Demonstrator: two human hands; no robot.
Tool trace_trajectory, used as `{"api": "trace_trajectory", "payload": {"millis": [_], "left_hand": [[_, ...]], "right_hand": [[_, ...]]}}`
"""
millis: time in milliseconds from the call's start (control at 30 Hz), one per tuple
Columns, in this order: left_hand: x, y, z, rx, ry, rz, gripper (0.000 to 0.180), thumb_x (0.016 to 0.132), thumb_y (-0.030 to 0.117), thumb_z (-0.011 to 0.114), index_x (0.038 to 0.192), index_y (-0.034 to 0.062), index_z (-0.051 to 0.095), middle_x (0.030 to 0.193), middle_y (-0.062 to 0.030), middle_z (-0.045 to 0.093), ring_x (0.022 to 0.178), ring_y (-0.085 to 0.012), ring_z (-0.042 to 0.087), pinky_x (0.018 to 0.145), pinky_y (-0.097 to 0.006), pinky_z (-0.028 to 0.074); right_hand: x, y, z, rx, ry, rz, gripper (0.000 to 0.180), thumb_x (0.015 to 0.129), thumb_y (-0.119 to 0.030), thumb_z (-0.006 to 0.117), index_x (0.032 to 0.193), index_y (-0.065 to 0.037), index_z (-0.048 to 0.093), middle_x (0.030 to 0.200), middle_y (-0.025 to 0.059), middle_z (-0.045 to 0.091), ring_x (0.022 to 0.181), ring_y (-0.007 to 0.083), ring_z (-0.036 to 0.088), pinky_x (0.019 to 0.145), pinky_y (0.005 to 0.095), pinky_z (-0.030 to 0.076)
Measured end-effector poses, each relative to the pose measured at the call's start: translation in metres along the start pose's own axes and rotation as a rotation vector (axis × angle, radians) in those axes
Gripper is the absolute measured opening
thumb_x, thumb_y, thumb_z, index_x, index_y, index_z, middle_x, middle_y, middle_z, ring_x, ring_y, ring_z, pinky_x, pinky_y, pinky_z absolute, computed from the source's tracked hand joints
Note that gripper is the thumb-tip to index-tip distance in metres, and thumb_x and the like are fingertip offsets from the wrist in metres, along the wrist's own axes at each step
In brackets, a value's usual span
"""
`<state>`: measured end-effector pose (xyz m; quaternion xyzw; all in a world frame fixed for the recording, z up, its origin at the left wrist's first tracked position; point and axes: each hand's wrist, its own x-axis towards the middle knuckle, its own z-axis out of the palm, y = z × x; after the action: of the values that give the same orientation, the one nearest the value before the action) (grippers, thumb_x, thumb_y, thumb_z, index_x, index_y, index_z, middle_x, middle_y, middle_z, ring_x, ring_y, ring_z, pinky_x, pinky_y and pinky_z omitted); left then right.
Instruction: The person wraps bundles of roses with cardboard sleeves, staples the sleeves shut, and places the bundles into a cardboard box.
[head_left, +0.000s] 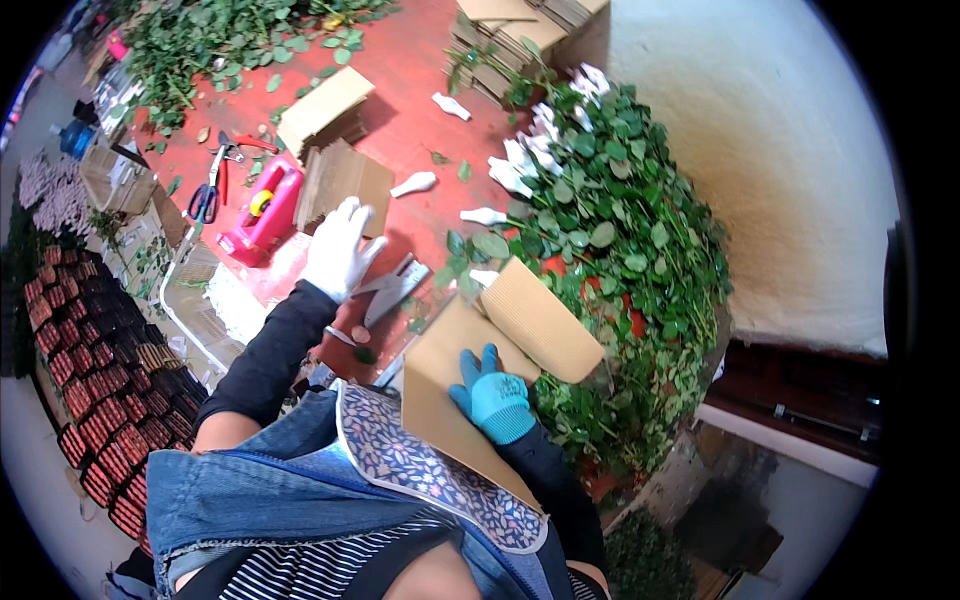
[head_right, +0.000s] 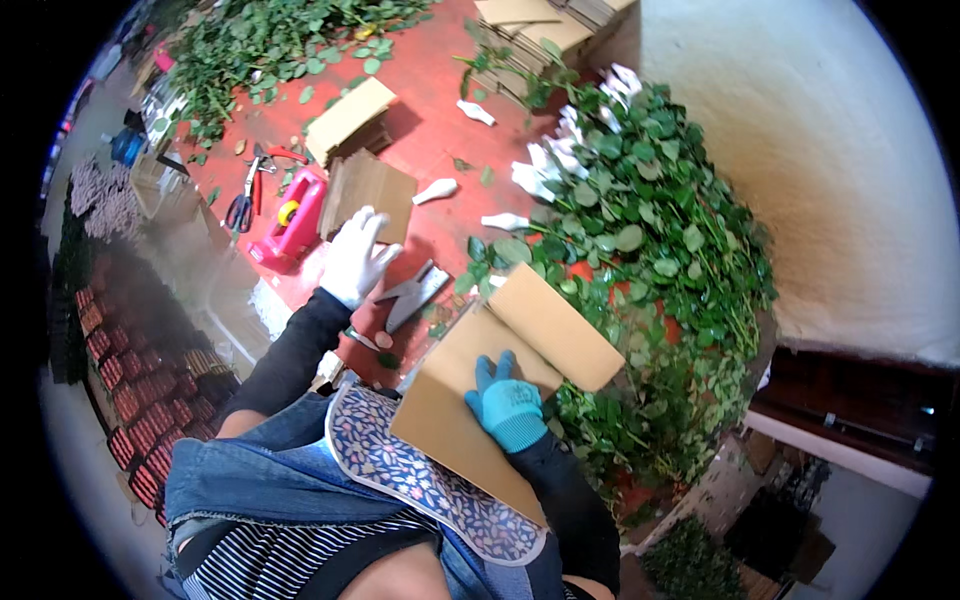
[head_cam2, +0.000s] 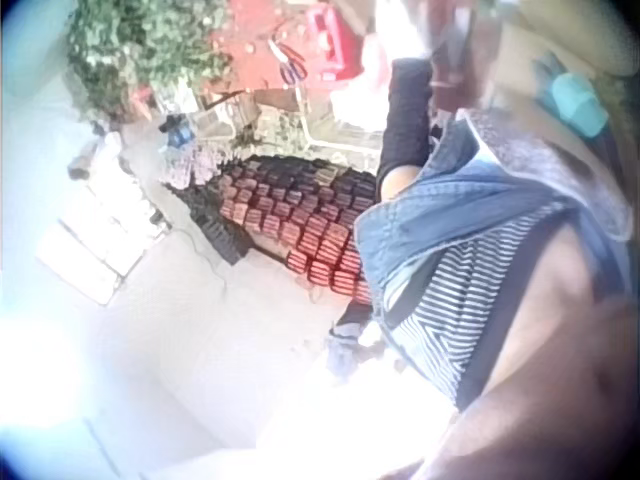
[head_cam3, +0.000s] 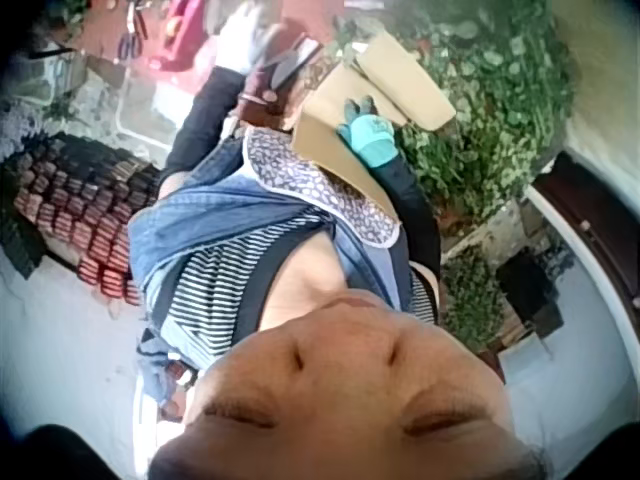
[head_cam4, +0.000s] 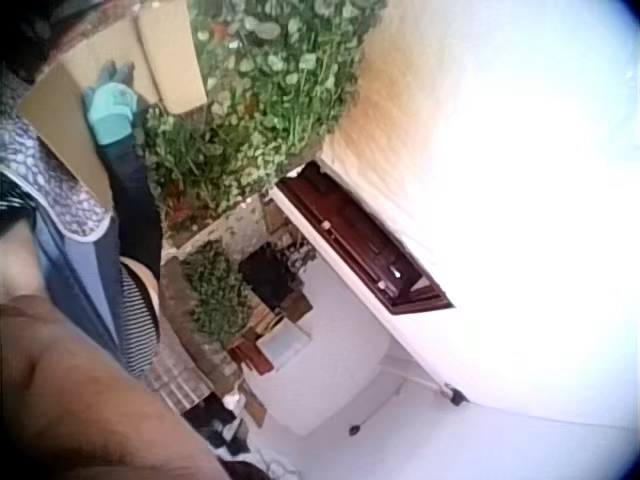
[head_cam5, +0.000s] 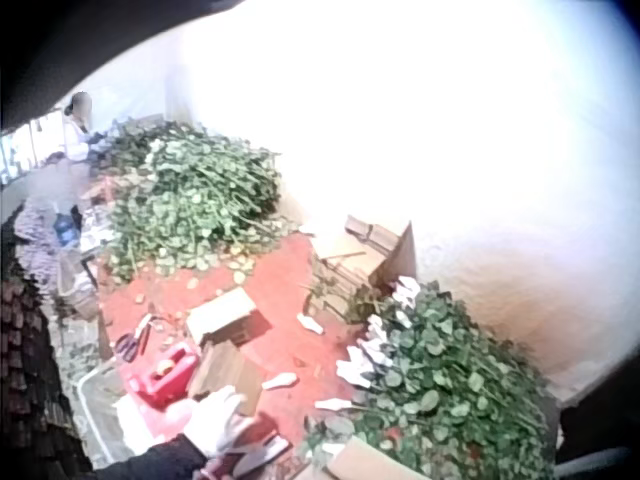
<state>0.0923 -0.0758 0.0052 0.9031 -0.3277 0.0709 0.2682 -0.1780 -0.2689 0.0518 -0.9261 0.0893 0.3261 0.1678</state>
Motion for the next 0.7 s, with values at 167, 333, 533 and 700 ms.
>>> {"api": "trace_trajectory", "payload": {"millis": [167, 333, 533, 700], "left_hand": [[0.074, -0.022, 0.016, 0.344, -0.23, -0.428, 0.101, 0.055, 0.04, 0.09, 0.136, 0.0013, 0.043, 0.119, -0.015, 0.053, 0.112, -0.0329, 0.056, 0.09, -0.044, 0.048], [0.08, -0.042, 0.023, 0.251, -0.191, -0.453, 0.072, 0.067, 0.016, 0.083, 0.128, 0.0014, 0.048, 0.111, -0.0194, 0.058, 0.102, -0.0368, 0.062, 0.088, -0.042, 0.052], [0.069, -0.072, 0.017, 0.08, -0.05, -0.367, 0.037, 0.076, 0.02, 0.076, 0.109, 0.0091, 0.062, 0.105, -0.0168, 0.067, 0.101, -0.0361, 0.065, 0.086, -0.044, 0.052], [0.057, -0.074, 0.006, -0.017, -0.134, -0.443, 0.036, 0.081, 0.025, 0.072, 0.112, 0.0087, 0.062, 0.103, -0.0178, 0.07, 0.099, -0.037, 0.066, 0.084, -0.044, 0.052]], "right_hand": [[0.001, -0.001, -0.01, -0.037, 0.025, -0.044, 0.069, 0.091, -0.047, 0.055, 0.145, -0.009, 0.038, 0.146, 0.0391, 0.029, 0.1, 0.0488, 0.063, 0.077, 0.0547, 0.053], [-0.004, 0.0, -0.01, -0.024, 0.072, -0.041, 0.07, 0.09, -0.047, 0.056, 0.146, -0.009, 0.038, 0.147, 0.0384, 0.029, 0.094, 0.0488, 0.064, 0.074, 0.0551, 0.053], [-0.002, 0.006, 0.004, -0.006, 0.145, -0.071, 0.069, 0.089, -0.046, 0.057, 0.145, -0.009, 0.04, 0.147, 0.036, 0.031, 0.091, 0.0468, 0.065, 0.073, 0.0557, 0.053], [0.0, 0.002, 0.001, 0.033, 0.101, -0.037, 0.069, 0.091, -0.046, 0.055, 0.147, -0.01, 0.036, 0.15, 0.0348, 0.026, 0.101, 0.0476, 0.063, 0.078, 0.0557, 0.053]]}}
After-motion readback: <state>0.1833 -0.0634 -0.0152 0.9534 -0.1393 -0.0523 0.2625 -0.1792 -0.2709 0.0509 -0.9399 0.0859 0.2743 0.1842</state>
